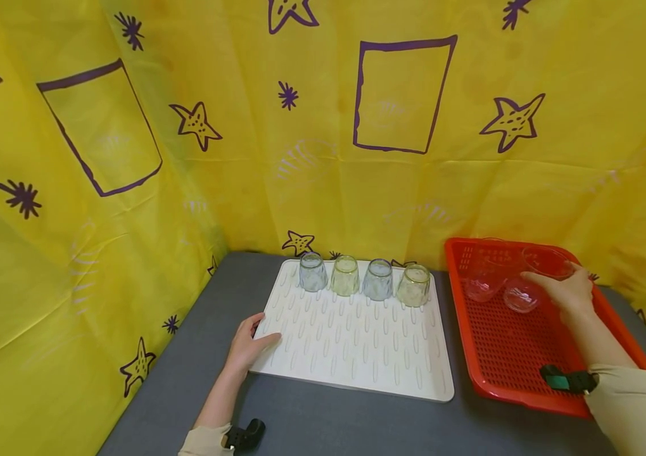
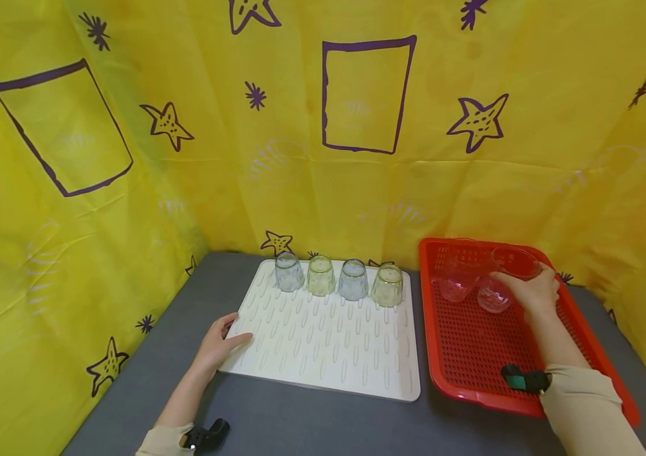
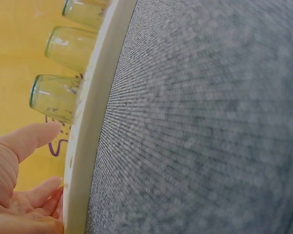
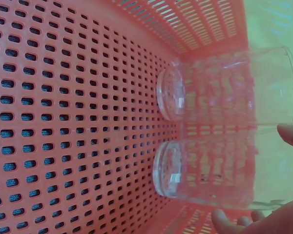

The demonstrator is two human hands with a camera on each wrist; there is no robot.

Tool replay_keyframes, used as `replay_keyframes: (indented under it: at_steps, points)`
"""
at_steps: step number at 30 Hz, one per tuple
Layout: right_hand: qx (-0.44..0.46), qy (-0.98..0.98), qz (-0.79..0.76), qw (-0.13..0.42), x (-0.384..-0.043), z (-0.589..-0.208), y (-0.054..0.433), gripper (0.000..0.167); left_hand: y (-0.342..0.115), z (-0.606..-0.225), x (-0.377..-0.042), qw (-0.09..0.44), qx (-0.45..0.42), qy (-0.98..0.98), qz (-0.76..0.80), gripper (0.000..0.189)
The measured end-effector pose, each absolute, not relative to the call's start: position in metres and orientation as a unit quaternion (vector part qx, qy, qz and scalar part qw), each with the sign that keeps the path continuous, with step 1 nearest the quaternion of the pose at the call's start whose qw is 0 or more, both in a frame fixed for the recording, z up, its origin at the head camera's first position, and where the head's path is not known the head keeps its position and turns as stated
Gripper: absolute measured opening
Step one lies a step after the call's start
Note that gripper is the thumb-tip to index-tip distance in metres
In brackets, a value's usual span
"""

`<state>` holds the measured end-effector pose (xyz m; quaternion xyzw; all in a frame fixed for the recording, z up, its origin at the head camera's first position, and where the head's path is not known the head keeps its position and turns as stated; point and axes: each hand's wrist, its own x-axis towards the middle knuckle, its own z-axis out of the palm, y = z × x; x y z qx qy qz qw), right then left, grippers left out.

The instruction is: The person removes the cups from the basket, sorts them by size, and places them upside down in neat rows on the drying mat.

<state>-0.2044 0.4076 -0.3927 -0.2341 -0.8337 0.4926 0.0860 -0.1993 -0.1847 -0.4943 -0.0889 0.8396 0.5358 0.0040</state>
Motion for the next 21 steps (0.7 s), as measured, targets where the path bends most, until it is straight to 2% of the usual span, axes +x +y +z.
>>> replay_keyframes:
  at_steps: [7,13,21]
  points:
    - [-0.229,-0.835,0.488,0.114,-0.204,-0.391,0.405,0.103,-0.184,-0.493,-0.200,0.004,-0.087,0.840,0.536,0.070]
    - [-0.233,-0.835,0.486,0.109,-0.200,-0.389,0.406,0.097,-0.184,-0.493,-0.199,0.001,-0.081,0.842,0.534,0.069]
    - [-0.259,-0.822,0.487,0.139,-0.193,-0.376,0.401,0.059,-0.186,-0.495,-0.199,-0.001,-0.078,0.844,0.531,0.067]
